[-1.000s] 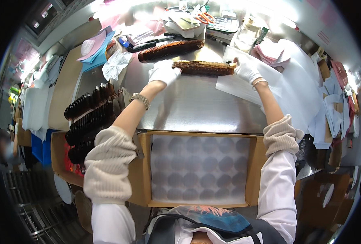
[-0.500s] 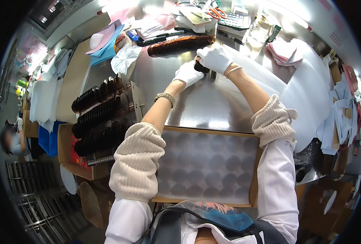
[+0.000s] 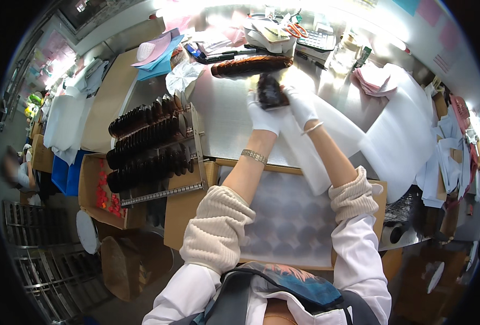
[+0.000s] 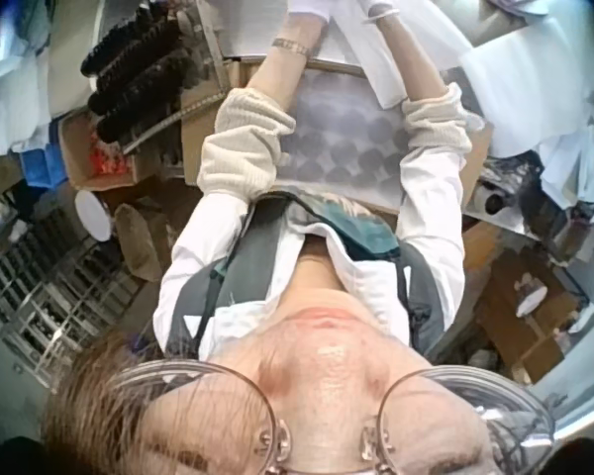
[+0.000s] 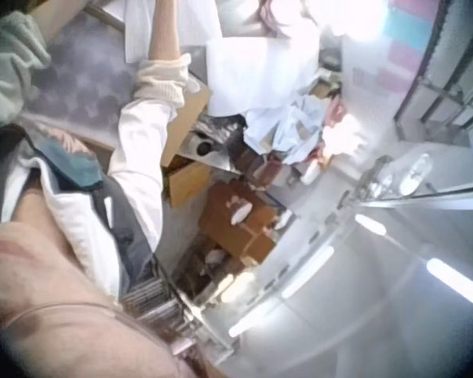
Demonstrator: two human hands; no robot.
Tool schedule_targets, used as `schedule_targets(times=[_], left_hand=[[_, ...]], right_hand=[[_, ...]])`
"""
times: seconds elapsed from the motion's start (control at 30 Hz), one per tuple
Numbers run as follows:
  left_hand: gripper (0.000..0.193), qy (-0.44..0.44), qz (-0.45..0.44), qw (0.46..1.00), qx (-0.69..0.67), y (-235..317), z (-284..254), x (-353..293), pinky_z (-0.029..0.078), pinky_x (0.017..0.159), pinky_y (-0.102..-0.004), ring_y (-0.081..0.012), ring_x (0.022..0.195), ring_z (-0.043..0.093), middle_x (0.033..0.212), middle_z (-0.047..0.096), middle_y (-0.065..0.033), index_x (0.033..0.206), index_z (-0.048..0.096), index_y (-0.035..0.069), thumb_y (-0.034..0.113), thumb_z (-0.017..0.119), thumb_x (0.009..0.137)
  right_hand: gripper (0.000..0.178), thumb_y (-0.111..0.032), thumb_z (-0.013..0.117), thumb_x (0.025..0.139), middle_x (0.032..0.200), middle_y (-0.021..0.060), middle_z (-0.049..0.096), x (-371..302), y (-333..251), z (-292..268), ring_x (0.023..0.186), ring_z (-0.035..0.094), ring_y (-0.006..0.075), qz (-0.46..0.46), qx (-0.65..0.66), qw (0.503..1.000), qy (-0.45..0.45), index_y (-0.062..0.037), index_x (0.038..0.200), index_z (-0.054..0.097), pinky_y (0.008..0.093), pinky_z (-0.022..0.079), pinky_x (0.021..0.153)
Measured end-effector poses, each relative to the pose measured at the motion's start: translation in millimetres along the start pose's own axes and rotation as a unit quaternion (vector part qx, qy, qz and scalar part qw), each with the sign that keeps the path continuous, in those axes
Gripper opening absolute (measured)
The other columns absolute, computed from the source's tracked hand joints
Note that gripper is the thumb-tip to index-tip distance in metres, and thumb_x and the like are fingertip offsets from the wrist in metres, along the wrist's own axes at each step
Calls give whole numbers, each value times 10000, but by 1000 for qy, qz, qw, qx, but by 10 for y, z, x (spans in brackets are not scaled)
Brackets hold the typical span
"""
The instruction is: The person repeatedly picks up dark cylindrical hair rollers and places them onto a metal rack, then removes them and returns them to the table. The person also handles a thin metal rod and a white sheet of paper, but the primary action is moving the rollers between the rack and the table.
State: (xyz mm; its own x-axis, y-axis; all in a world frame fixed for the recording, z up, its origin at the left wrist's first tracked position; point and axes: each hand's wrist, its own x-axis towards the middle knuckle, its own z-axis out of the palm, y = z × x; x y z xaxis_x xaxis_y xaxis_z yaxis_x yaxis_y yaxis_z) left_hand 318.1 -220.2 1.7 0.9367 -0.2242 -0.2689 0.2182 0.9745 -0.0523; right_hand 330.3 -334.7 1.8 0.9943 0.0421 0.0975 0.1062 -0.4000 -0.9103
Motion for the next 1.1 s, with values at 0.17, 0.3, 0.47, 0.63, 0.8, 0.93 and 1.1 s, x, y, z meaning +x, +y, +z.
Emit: schedule_targets(times=[0.17,0.3,0.47,0.63,0.8,0.93,1.1], left_hand=[[404,-134,67,988,48,327,-253,-215,517,894,-518,-316,1043,617,1108,647,-132,1138,586,104,405,369,978],[402,-174,70,980,59,424,-345,-445,506,943,-546,-336,1068,617,1192,620,-157,1218,565,82,352,375,989],[396,-237,59,970,15,581,-451,-667,467,998,-562,-340,1197,557,1257,594,-149,1236,567,87,351,460,962],[360,-204,90,975,15,715,-452,-718,352,1114,-568,-331,1305,471,1288,589,-125,1195,602,90,332,478,959],[332,-240,66,969,15,774,-597,-663,304,1159,-542,-325,1289,486,1272,600,-126,1165,616,77,300,471,966],[319,-241,66,968,22,765,-600,-657,321,1150,-536,-325,1284,489,1264,603,-127,1164,617,94,295,469,966],[333,-236,0,971,37,740,-582,-735,370,1110,-537,-340,1279,491,1265,590,-139,1213,595,114,305,475,967]], right_hand=[[435,-380,540,974,967,172,690,-521,-390,-156,863,658,314,-85,-182,979,24,15,1133,630,386,504,818],[517,-433,586,941,1082,211,668,-485,-89,-309,1017,639,347,-242,-323,896,184,17,1196,597,394,485,905],[466,-338,680,900,1072,123,686,-763,45,-230,1021,637,234,26,-178,974,-141,11,1203,618,341,470,918],[134,-104,649,887,815,-22,614,-1322,-370,-365,747,504,45,34,43,996,-75,23,919,678,199,421,682],[130,-132,655,874,602,102,565,-1564,-866,-413,513,499,163,-21,-122,992,22,-7,843,665,286,454,557],[154,-179,682,854,667,143,610,-1623,-903,-452,547,576,268,-92,-239,965,60,-26,860,667,338,491,580],[224,-246,697,850,932,135,671,-1459,-753,-638,762,674,284,-174,-334,925,52,-69,986,676,357,531,693]])
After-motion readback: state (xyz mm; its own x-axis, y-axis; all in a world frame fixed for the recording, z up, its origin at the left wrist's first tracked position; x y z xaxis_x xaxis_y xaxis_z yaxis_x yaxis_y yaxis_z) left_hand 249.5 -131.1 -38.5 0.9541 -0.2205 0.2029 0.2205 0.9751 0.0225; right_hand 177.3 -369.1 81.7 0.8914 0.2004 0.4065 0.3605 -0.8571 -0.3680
